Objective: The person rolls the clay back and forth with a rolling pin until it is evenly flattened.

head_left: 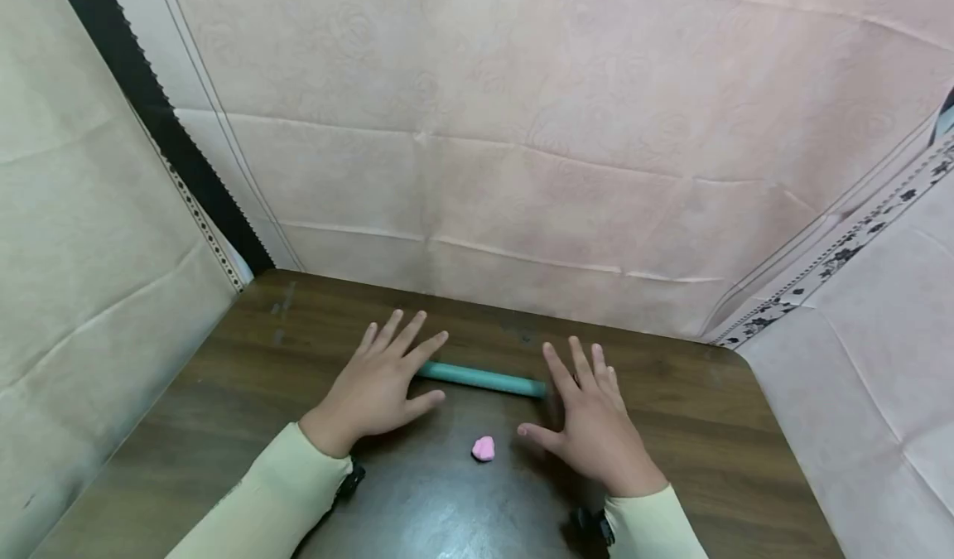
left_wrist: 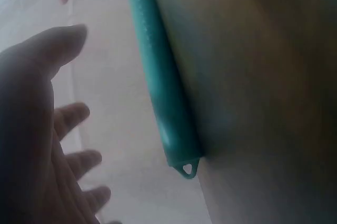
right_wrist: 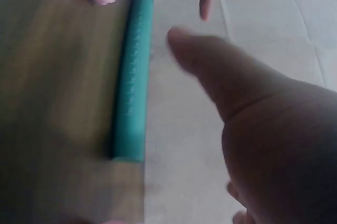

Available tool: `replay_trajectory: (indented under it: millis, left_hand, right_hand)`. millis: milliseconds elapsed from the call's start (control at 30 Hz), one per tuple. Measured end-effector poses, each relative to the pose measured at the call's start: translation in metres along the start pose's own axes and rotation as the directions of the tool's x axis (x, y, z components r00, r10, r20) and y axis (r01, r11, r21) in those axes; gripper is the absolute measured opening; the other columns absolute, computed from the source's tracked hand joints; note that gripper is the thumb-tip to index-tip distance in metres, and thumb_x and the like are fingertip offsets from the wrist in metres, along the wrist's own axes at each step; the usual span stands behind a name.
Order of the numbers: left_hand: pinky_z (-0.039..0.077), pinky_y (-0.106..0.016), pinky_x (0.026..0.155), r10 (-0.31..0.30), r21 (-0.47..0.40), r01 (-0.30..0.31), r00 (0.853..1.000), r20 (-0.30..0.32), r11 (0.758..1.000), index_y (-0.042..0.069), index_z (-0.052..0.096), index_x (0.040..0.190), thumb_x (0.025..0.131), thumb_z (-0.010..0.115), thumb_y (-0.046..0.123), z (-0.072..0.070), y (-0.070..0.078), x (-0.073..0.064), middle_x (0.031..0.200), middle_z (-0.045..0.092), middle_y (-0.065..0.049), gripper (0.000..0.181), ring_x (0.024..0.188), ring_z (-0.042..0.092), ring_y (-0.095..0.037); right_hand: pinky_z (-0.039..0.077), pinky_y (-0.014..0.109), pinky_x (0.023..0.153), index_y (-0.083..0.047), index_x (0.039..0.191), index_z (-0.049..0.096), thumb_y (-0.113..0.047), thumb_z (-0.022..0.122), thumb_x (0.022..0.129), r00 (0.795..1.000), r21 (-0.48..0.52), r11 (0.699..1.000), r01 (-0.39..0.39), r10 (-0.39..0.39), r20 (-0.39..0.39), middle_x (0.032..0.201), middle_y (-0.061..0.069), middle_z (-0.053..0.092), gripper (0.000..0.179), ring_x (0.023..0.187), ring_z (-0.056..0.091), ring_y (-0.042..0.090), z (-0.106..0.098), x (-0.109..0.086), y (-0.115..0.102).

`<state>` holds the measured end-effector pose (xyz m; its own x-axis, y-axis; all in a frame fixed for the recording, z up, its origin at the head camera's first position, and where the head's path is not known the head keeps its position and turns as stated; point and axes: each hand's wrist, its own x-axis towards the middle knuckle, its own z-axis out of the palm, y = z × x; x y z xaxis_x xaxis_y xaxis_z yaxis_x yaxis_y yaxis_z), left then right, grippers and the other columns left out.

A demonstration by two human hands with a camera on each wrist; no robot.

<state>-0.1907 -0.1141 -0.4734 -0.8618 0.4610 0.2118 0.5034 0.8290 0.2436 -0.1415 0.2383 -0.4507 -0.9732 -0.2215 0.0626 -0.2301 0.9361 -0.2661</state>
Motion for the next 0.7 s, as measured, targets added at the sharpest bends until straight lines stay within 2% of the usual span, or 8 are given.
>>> replay_trajectory:
  millis: [167,233,300,367,467,567,700]
  left_hand:
    - [0.029,-0.072,0.134,0.072,0.004,-0.073,0.997,0.013,0.997,0.027,0.05,0.172,0.104,0.079,0.051,0.0,-0.005,0.013,0.181,0.042,-0.014,0.078,0.168,0.037,-0.045]
    - [0.033,-0.068,0.134,0.089,-0.005,-0.088,0.996,0.03,0.996,0.023,0.055,0.168,0.104,0.079,0.044,0.001,-0.008,0.017,0.173,0.053,-0.014,0.071,0.161,0.048,-0.043]
    - [0.04,-0.063,0.131,0.086,-0.013,-0.085,0.994,0.063,0.996,0.022,0.059,0.165,0.105,0.077,0.039,0.003,-0.011,0.021,0.166,0.06,-0.011,0.065,0.155,0.055,-0.038]
    - [0.047,-0.058,0.126,0.071,-0.044,-0.067,0.992,0.103,0.997,0.02,0.062,0.161,0.105,0.076,0.034,0.007,-0.013,0.024,0.159,0.064,-0.01,0.06,0.148,0.059,-0.035]
    - [0.055,-0.053,0.118,0.028,-0.104,-0.01,0.984,0.175,0.995,0.022,0.064,0.159,0.106,0.075,0.03,0.012,-0.016,0.026,0.155,0.066,-0.007,0.055,0.143,0.061,-0.031]
    - [0.057,-0.051,0.113,0.001,-0.16,0.035,0.975,0.222,0.987,0.022,0.064,0.158,0.108,0.074,0.027,0.016,-0.017,0.027,0.15,0.066,-0.007,0.051,0.135,0.06,-0.029]
    - [0.057,-0.05,0.109,-0.014,-0.169,0.055,0.971,0.238,0.984,0.022,0.065,0.157,0.111,0.073,0.027,0.02,-0.017,0.029,0.144,0.065,-0.006,0.047,0.126,0.058,-0.027]
  right_hand:
    - [0.035,0.072,0.131,-0.04,0.18,0.024,-0.058,0.088,0.095,0.997,0.032,0.998,0.055,-0.056,0.051,0.191,0.007,0.012,0.107,0.178,0.001,0.042,-0.004,0.015,-0.009]
    - [0.047,0.068,0.124,-0.035,0.179,0.032,-0.051,0.088,0.098,0.995,0.042,0.997,0.069,-0.072,0.075,0.189,0.01,0.023,0.099,0.177,0.012,0.041,-0.003,0.02,-0.013]
    - [0.054,0.063,0.119,-0.027,0.176,0.042,-0.044,0.087,0.1,0.991,0.044,0.995,0.086,-0.09,0.098,0.183,0.013,0.036,0.09,0.173,0.029,0.04,0.002,0.026,-0.018]
    - [0.057,0.057,0.116,-0.02,0.172,0.049,-0.038,0.085,0.103,0.987,0.032,0.994,0.106,-0.109,0.119,0.176,0.016,0.046,0.08,0.165,0.044,0.038,0.008,0.03,-0.022]
    - [0.056,0.053,0.119,-0.012,0.168,0.054,-0.03,0.081,0.106,0.979,0.002,0.989,0.146,-0.145,0.143,0.169,0.018,0.053,0.07,0.156,0.055,0.036,0.019,0.037,-0.026]
    - [0.054,0.054,0.121,-0.008,0.167,0.054,-0.022,0.076,0.109,0.975,0.0,0.987,0.16,-0.158,0.154,0.167,0.021,0.055,0.063,0.154,0.056,0.038,0.026,0.04,-0.029]
    - [0.053,0.055,0.122,-0.007,0.166,0.055,-0.013,0.066,0.113,0.979,0.013,0.989,0.145,-0.145,0.143,0.164,0.021,0.057,0.054,0.153,0.057,0.04,0.032,0.043,-0.029]
